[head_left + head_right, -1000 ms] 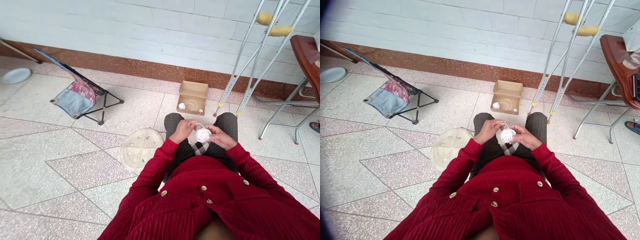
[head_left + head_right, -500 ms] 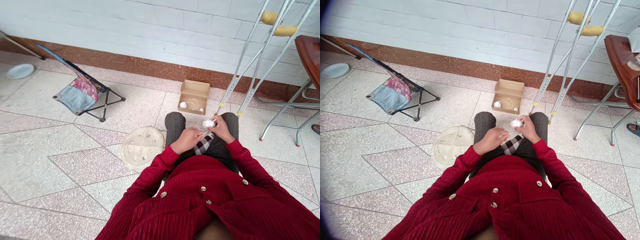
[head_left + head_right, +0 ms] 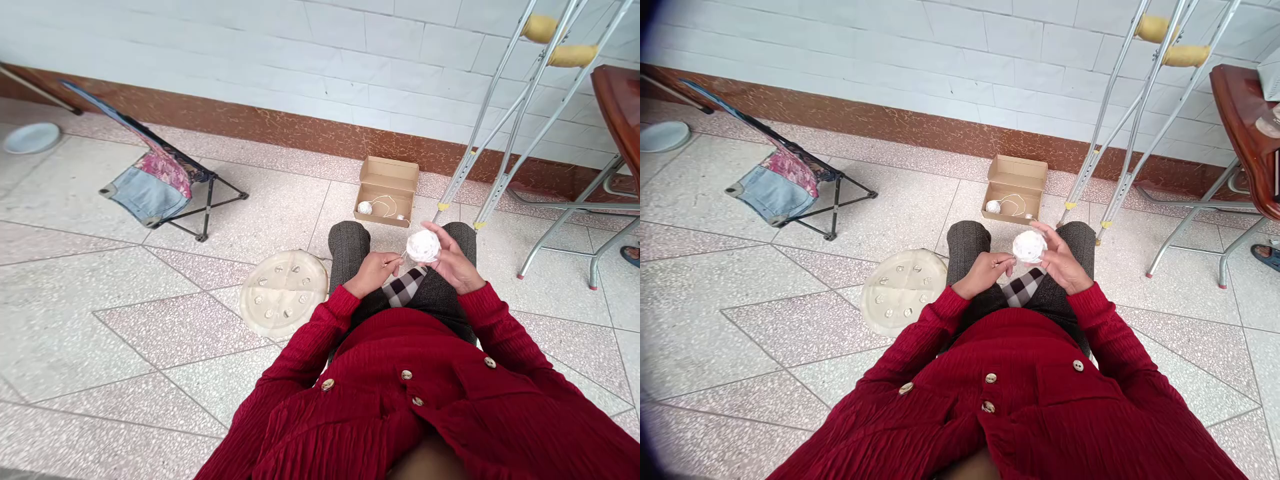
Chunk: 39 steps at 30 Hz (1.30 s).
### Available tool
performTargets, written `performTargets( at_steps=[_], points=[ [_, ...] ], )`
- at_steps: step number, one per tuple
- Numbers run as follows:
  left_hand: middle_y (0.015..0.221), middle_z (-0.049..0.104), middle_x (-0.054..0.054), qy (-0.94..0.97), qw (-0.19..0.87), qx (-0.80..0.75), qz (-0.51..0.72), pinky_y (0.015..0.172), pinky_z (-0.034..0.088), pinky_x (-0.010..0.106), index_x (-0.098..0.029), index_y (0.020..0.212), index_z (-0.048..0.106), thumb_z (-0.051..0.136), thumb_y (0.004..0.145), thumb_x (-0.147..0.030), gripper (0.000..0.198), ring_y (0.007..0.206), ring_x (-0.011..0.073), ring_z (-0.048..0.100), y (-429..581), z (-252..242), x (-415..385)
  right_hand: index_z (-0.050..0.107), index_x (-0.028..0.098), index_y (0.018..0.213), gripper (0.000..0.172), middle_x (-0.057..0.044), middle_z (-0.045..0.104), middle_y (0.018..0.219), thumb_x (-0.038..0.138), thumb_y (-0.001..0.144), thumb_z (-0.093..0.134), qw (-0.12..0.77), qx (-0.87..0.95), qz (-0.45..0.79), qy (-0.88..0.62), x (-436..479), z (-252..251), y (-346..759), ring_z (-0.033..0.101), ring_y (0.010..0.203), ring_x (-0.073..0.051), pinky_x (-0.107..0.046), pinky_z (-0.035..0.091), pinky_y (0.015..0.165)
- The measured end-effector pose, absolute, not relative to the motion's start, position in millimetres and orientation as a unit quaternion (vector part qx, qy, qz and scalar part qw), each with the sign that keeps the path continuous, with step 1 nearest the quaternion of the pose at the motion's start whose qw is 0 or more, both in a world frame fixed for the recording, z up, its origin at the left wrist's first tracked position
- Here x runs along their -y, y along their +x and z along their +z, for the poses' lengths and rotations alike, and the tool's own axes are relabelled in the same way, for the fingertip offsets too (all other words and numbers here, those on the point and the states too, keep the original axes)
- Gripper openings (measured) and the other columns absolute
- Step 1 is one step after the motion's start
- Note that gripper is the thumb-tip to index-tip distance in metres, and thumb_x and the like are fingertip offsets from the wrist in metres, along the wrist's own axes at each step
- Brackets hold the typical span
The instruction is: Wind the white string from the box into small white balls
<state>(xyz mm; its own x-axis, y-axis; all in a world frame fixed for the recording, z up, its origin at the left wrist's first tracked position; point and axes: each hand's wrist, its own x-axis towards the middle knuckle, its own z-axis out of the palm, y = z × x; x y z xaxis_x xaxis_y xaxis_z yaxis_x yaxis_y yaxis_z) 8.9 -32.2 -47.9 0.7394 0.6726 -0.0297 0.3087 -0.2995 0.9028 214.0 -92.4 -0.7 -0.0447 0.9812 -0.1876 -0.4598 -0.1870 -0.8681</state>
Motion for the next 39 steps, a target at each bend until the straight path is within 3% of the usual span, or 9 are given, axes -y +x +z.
performTargets(
  at_steps=[5,9,11,15,21,27,31,35,39],
  points=[
    [0.061,0.059,-0.002,0.816,0.488,-0.285,0.121,0.063,0.035,0.022,-0.016,0.063,0.061,0.046,0.097,-0.036,0.042,0.060,0.0107,0.050,3.4,-39.5,46.4,0.063,0.026,0.107,0.038,-0.003,0.062,0.109,0.036,0.073,0.077,0.559,0.374,0.501,-0.545,68.5,-13.3,227.1,0.061,0.080,-0.018,-0.030,0.055,0.061],
    [0.065,0.062,0.001,0.856,0.423,-0.267,0.130,0.065,0.036,0.024,-0.017,0.066,0.064,0.052,0.094,-0.035,0.035,0.065,0.0130,0.053,3.9,-22.1,43.8,0.066,0.023,0.101,0.041,-0.005,0.058,0.104,0.027,0.063,0.081,0.467,0.482,0.355,-0.651,69.9,-46.8,219.4,0.057,0.083,-0.018,-0.031,0.054,0.069],
    [0.072,0.066,0.003,0.866,0.389,-0.270,0.161,0.072,0.039,0.025,-0.018,0.072,0.068,0.054,0.092,-0.032,0.028,0.072,0.0155,0.057,2.2,-14.7,34.1,0.067,0.023,0.100,0.041,-0.004,0.056,0.102,0.024,0.061,0.081,0.430,0.497,0.382,-0.649,79.4,-59.3,210.7,0.057,0.084,-0.018,-0.031,0.054,0.071],
    [0.070,0.064,0.003,0.872,0.363,-0.264,0.197,0.077,0.040,0.027,-0.017,0.073,0.068,0.050,0.095,-0.029,0.031,0.075,0.0163,0.057,-3.7,-6.1,8.8,0.065,0.023,0.107,0.044,-0.003,0.058,0.104,0.029,0.067,0.082,0.410,0.408,0.619,-0.531,101.4,-60.8,197.1,0.059,0.079,-0.015,-0.027,0.054,0.061],
    [0.064,0.057,-0.001,0.803,0.498,-0.252,0.207,0.066,0.038,0.022,-0.014,0.067,0.061,0.046,0.097,-0.036,0.041,0.065,0.0112,0.052,2.7,-15.9,1.7,0.064,0.022,0.113,0.046,-0.003,0.065,0.104,0.030,0.071,0.082,0.429,0.307,0.758,-0.384,115.2,-28.0,198.6,0.063,0.084,-0.016,-0.027,0.058,0.066],
    [0.065,0.061,-0.001,0.757,0.547,-0.302,0.191,0.066,0.038,0.022,-0.013,0.066,0.064,0.049,0.095,-0.039,0.042,0.063,0.0107,0.051,6.5,-42.7,24.3,0.062,0.024,0.107,0.045,-0.003,0.066,0.103,0.030,0.068,0.083,0.521,0.288,0.688,-0.416,102.3,3.0,216.3,0.066,0.084,-0.018,-0.031,0.060,0.067],
    [0.062,0.060,-0.001,0.802,0.509,-0.285,0.130,0.064,0.036,0.022,-0.014,0.065,0.064,0.049,0.096,-0.035,0.040,0.061,0.0109,0.051,6.3,-41.7,42.5,0.058,0.024,0.102,0.040,-0.002,0.062,0.102,0.033,0.070,0.079,0.581,0.345,0.513,-0.530,74.3,3.4,230.5,0.063,0.080,-0.017,-0.028,0.055,0.061],
    [0.070,0.065,0.003,0.886,0.387,-0.230,0.107,0.069,0.039,0.024,-0.016,0.074,0.068,0.050,0.096,-0.032,0.033,0.071,0.0152,0.058,6.4,-21.4,46.1,0.059,0.021,0.096,0.044,-0.003,0.057,0.097,0.023,0.058,0.080,0.498,0.465,0.313,-0.662,59.2,-29.8,228.1,0.057,0.083,-0.018,-0.029,0.050,0.068],
    [0.076,0.068,0.005,0.908,0.309,-0.240,0.148,0.080,0.042,0.028,-0.018,0.081,0.071,0.048,0.098,-0.030,0.030,0.080,0.0181,0.061,-0.3,-3.3,23.6,0.061,0.020,0.092,0.040,0.001,0.055,0.089,0.022,0.057,0.080,0.400,0.507,0.463,-0.608,78.2,-61.3,210.3,0.052,0.078,-0.015,-0.028,0.045,0.071]
  ],
)
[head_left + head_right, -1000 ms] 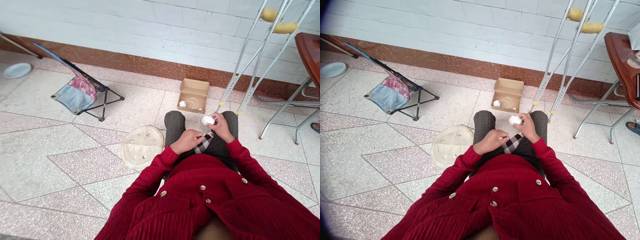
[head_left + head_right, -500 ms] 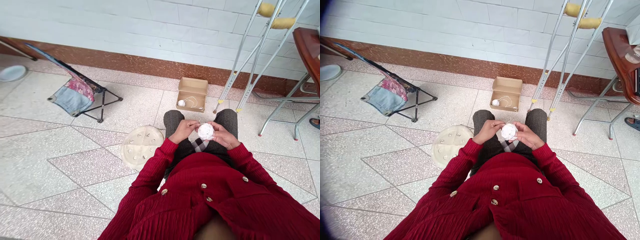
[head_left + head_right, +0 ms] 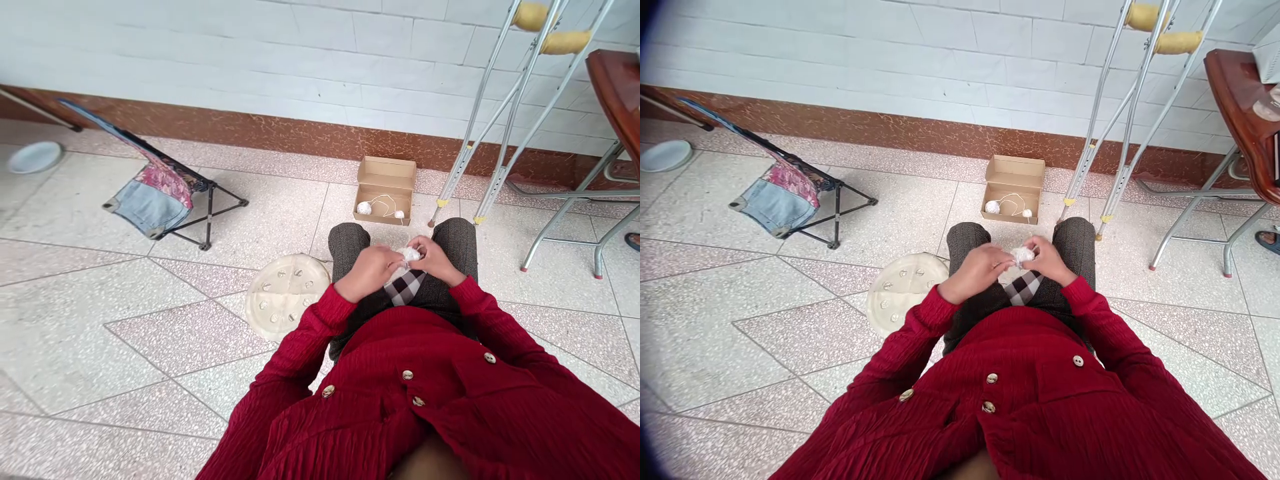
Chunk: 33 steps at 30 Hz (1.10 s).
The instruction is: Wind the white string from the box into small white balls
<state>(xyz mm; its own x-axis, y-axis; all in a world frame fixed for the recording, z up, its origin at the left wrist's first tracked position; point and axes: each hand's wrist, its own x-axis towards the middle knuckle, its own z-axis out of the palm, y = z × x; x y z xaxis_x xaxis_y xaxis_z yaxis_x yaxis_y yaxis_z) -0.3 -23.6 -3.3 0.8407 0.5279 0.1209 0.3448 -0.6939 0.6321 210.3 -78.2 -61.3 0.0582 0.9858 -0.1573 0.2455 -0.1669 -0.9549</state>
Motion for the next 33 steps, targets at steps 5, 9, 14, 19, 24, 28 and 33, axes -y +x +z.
performTargets(
  at_steps=[5,9,14,19,24,28,33],
  points=[
    [0.066,0.062,0.001,0.893,0.344,-0.240,0.161,0.078,0.042,0.026,-0.017,0.069,0.066,0.050,0.097,-0.031,0.035,0.070,0.0146,0.056,-6.8,-5.8,-4.1,0.060,0.020,0.101,0.047,0.001,0.059,0.090,0.033,0.063,0.084,0.410,0.393,0.708,-0.420,111.4,-49.5,196.4,0.055,0.079,-0.014,-0.025,0.045,0.068],
    [0.069,0.065,0.001,0.830,0.452,-0.279,0.172,0.069,0.040,0.023,-0.015,0.068,0.066,0.050,0.096,-0.035,0.038,0.069,0.0126,0.056,0.7,-23.2,2.0,0.060,0.023,0.102,0.052,-0.001,0.062,0.094,0.037,0.059,0.087,0.492,0.335,0.700,-0.394,108.6,-22.2,200.6,0.058,0.077,-0.015,-0.026,0.048,0.063],
    [0.062,0.060,-0.002,0.802,0.503,-0.295,0.127,0.065,0.037,0.022,-0.014,0.065,0.064,0.049,0.095,-0.036,0.040,0.062,0.0104,0.051,7.9,-37.0,30.4,0.057,0.025,0.101,0.042,-0.002,0.062,0.098,0.041,0.068,0.077,0.594,0.341,0.509,-0.521,69.7,-11.3,224.2,0.058,0.074,-0.016,-0.027,0.047,0.057],
    [0.064,0.060,0.000,0.840,0.462,-0.259,0.119,0.068,0.038,0.023,-0.015,0.064,0.062,0.049,0.096,-0.034,0.040,0.066,0.0116,0.053,-0.4,-20.6,41.9,0.061,0.020,0.091,0.039,-0.003,0.057,0.095,0.023,0.056,0.078,0.467,0.479,0.277,-0.690,58.2,-42.3,232.9,0.054,0.083,-0.018,-0.032,0.048,0.075],
    [0.067,0.060,0.001,0.859,0.385,-0.277,0.193,0.076,0.039,0.026,-0.016,0.067,0.064,0.052,0.096,-0.034,0.036,0.072,0.0137,0.053,-12.3,-4.1,15.7,0.059,0.020,0.091,0.038,0.001,0.056,0.084,0.027,0.059,0.080,0.368,0.451,0.600,-0.549,97.2,-58.3,203.2,0.053,0.072,-0.014,-0.027,0.046,0.065],
    [0.067,0.062,0.000,0.831,0.452,-0.266,0.185,0.074,0.041,0.024,-0.016,0.067,0.065,0.053,0.095,-0.037,0.037,0.071,0.0129,0.055,-8.2,-9.2,3.8,0.061,0.020,0.099,0.046,-0.001,0.060,0.090,0.037,0.062,0.084,0.392,0.361,0.751,-0.390,116.6,-40.4,189.5,0.054,0.073,-0.013,-0.024,0.045,0.061],
    [0.069,0.068,0.002,0.715,0.590,-0.316,0.203,0.069,0.044,0.023,-0.013,0.065,0.065,0.054,0.093,-0.044,0.043,0.068,0.0132,0.059,-0.2,-29.0,16.6,0.061,0.023,0.105,0.054,-0.002,0.064,0.096,0.039,0.060,0.087,0.497,0.287,0.728,-0.376,112.8,-17.4,198.6,0.058,0.073,-0.015,-0.024,0.049,0.057]
  ],
)
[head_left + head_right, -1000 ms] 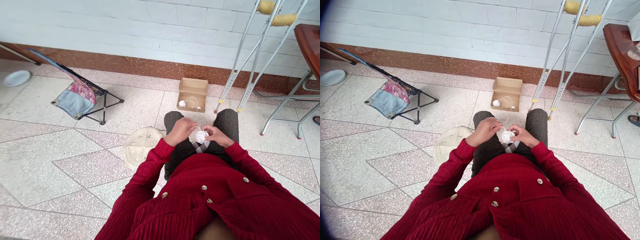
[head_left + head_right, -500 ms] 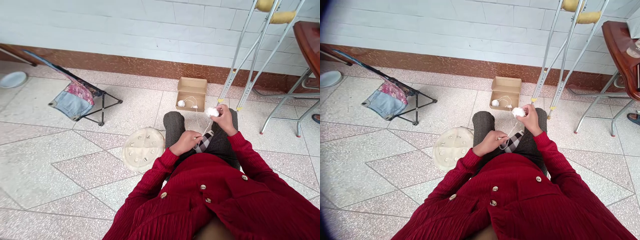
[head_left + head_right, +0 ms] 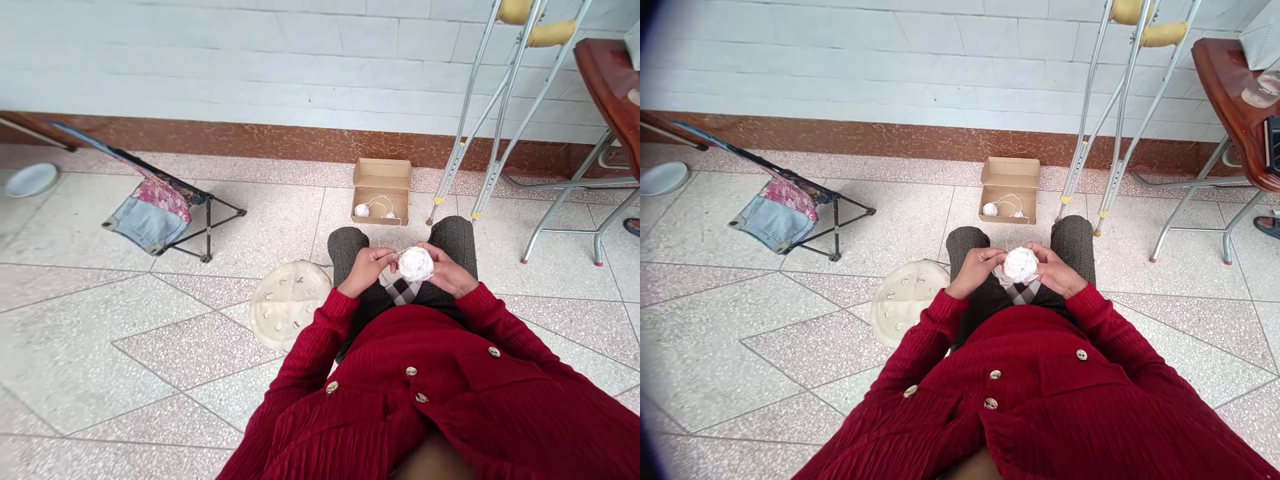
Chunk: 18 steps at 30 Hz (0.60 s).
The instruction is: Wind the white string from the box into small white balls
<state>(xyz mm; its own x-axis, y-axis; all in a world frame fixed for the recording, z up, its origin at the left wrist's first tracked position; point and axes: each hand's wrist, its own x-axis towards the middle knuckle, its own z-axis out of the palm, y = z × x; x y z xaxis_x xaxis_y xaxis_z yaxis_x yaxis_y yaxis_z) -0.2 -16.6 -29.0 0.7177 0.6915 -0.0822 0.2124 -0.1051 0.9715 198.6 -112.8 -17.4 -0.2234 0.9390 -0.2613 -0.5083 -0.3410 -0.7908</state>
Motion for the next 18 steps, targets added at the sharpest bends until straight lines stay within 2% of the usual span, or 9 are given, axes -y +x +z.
performTargets(
  at_steps=[3,6,10,12,15,18],
  points=[
    [0.069,0.070,0.004,0.693,0.619,-0.324,0.176,0.074,0.046,0.024,-0.014,0.060,0.064,0.053,0.093,-0.044,0.046,0.068,0.0135,0.061,-1.1,-37.4,31.6,0.062,0.025,0.110,0.053,-0.003,0.066,0.102,0.036,0.063,0.085,0.554,0.249,0.689,-0.396,107.3,-5.0,205.8,0.061,0.075,-0.015,-0.025,0.051,0.059],
    [0.061,0.066,0.001,0.703,0.615,-0.333,0.134,0.070,0.045,0.023,-0.014,0.058,0.062,0.052,0.094,-0.043,0.047,0.061,0.0115,0.058,-2.7,-39.2,49.8,0.062,0.026,0.115,0.050,-0.004,0.066,0.110,0.036,0.069,0.080,0.578,0.236,0.667,-0.406,99.4,2.0,210.3,0.063,0.080,-0.016,-0.027,0.054,0.063],
    [0.064,0.065,0.000,0.742,0.597,-0.296,0.072,0.067,0.042,0.022,-0.015,0.064,0.062,0.048,0.097,-0.040,0.044,0.063,0.0112,0.057,-5.3,-30.6,66.0,0.064,0.022,0.108,0.042,-0.005,0.065,0.099,0.037,0.071,0.077,0.564,0.259,0.606,-0.498,83.2,-8.6,214.4,0.062,0.076,-0.017,-0.030,0.053,0.063],
    [0.063,0.063,-0.001,0.774,0.565,-0.280,0.059,0.065,0.040,0.022,-0.015,0.064,0.061,0.045,0.098,-0.039,0.045,0.062,0.0110,0.056,-8.2,-21.3,64.4,0.065,0.022,0.106,0.041,-0.004,0.060,0.096,0.033,0.068,0.077,0.546,0.304,0.525,-0.577,77.0,-20.5,215.2,0.059,0.075,-0.016,-0.030,0.052,0.063],
    [0.064,0.063,0.000,0.833,0.479,-0.269,0.059,0.066,0.041,0.023,-0.016,0.064,0.060,0.042,0.100,-0.037,0.046,0.064,0.0125,0.056,-14.0,-5.0,48.3,0.068,0.023,0.104,0.044,-0.003,0.054,0.098,0.024,0.062,0.079,0.476,0.417,0.398,-0.664,76.3,-36.9,210.1,0.055,0.081,-0.017,-0.033,0.051,0.073],
    [0.072,0.068,0.004,0.886,0.363,-0.274,0.091,0.078,0.045,0.029,-0.017,0.073,0.066,0.043,0.100,-0.033,0.040,0.075,0.0167,0.061,-18.9,6.7,23.4,0.070,0.021,0.104,0.044,-0.005,0.056,0.104,0.019,0.061,0.079,0.403,0.501,0.404,-0.651,83.4,-43.4,195.6,0.055,0.088,-0.018,-0.033,0.049,0.079]
  ],
)
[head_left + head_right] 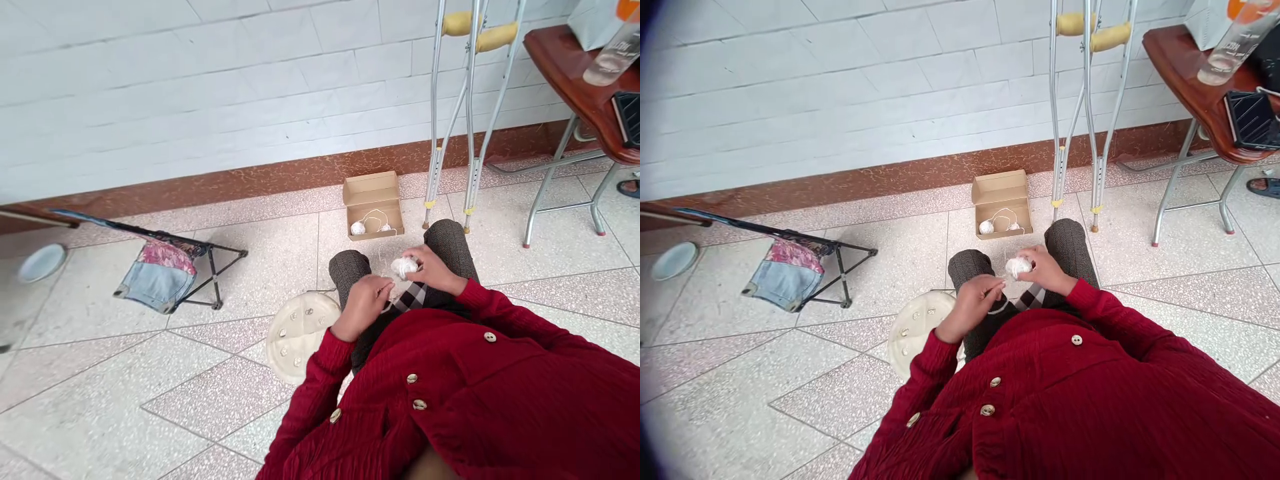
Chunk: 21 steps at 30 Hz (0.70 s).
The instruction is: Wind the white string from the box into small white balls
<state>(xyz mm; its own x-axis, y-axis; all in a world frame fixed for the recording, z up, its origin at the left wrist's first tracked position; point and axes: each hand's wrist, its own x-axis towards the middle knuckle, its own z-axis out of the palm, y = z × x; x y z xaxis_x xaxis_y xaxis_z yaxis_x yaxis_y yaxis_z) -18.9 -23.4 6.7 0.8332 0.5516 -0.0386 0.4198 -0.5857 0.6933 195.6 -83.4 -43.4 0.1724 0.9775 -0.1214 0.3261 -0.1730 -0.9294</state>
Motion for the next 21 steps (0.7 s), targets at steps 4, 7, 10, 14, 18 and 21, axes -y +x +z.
performTargets(
  at_steps=[4,7,10,14,18,21],
  points=[
    [0.087,0.074,0.006,0.918,0.302,-0.229,0.114,0.103,0.041,0.040,-0.019,0.089,0.072,0.046,0.100,-0.032,0.031,0.082,0.0178,0.064,-20.2,12.5,-3.9,0.064,0.020,0.106,0.042,-0.003,0.061,0.102,0.018,0.066,0.076,0.389,0.505,0.552,-0.537,90.3,-35.4,179.6,0.056,0.081,-0.014,-0.028,0.047,0.073],
    [0.081,0.073,0.002,0.907,0.329,-0.225,0.136,0.108,0.038,0.040,-0.019,0.086,0.071,0.047,0.100,-0.035,0.032,0.078,0.0153,0.062,-18.6,16.4,-14.9,0.062,0.021,0.110,0.048,-0.001,0.062,0.102,0.020,0.065,0.079,0.403,0.460,0.628,-0.481,92.6,-21.8,182.3,0.058,0.078,-0.012,-0.025,0.047,0.069],
    [0.073,0.069,0.001,0.869,0.389,-0.255,0.168,0.104,0.042,0.036,-0.018,0.073,0.068,0.050,0.098,-0.037,0.037,0.077,0.0147,0.061,-14.6,17.0,-17.9,0.064,0.020,0.110,0.051,-0.003,0.065,0.106,0.023,0.064,0.084,0.413,0.409,0.699,-0.417,97.6,-4.9,188.9,0.061,0.087,-0.014,-0.026,0.049,0.075],
    [0.077,0.070,0.003,0.778,0.507,-0.316,0.193,0.077,0.049,0.027,-0.015,0.075,0.070,0.054,0.094,-0.043,0.037,0.076,0.0156,0.061,-3.4,-0.9,-4.1,0.065,0.019,0.107,0.048,-0.003,0.067,0.100,0.027,0.064,0.085,0.469,0.327,0.734,-0.367,103.6,17.3,190.0,0.062,0.087,-0.015,-0.026,0.051,0.076],
    [0.069,0.068,0.002,0.730,0.569,-0.340,0.170,0.074,0.048,0.025,-0.014,0.065,0.067,0.051,0.094,-0.043,0.045,0.070,0.0144,0.061,5.1,-21.0,28.5,0.064,0.021,0.104,0.046,-0.002,0.067,0.096,0.030,0.064,0.084,0.548,0.307,0.656,-0.418,97.9,29.4,195.8,0.062,0.081,-0.015,-0.026,0.051,0.069],
    [0.080,0.072,0.003,0.737,0.589,-0.306,0.128,0.080,0.049,0.025,-0.014,0.075,0.072,0.052,0.095,-0.043,0.040,0.078,0.0152,0.064,4.9,-19.0,52.5,0.061,0.022,0.101,0.040,-0.002,0.067,0.094,0.032,0.066,0.080,0.572,0.339,0.551,-0.505,86.9,22.2,205.5,0.061,0.078,-0.016,-0.026,0.049,0.062]
  ],
)
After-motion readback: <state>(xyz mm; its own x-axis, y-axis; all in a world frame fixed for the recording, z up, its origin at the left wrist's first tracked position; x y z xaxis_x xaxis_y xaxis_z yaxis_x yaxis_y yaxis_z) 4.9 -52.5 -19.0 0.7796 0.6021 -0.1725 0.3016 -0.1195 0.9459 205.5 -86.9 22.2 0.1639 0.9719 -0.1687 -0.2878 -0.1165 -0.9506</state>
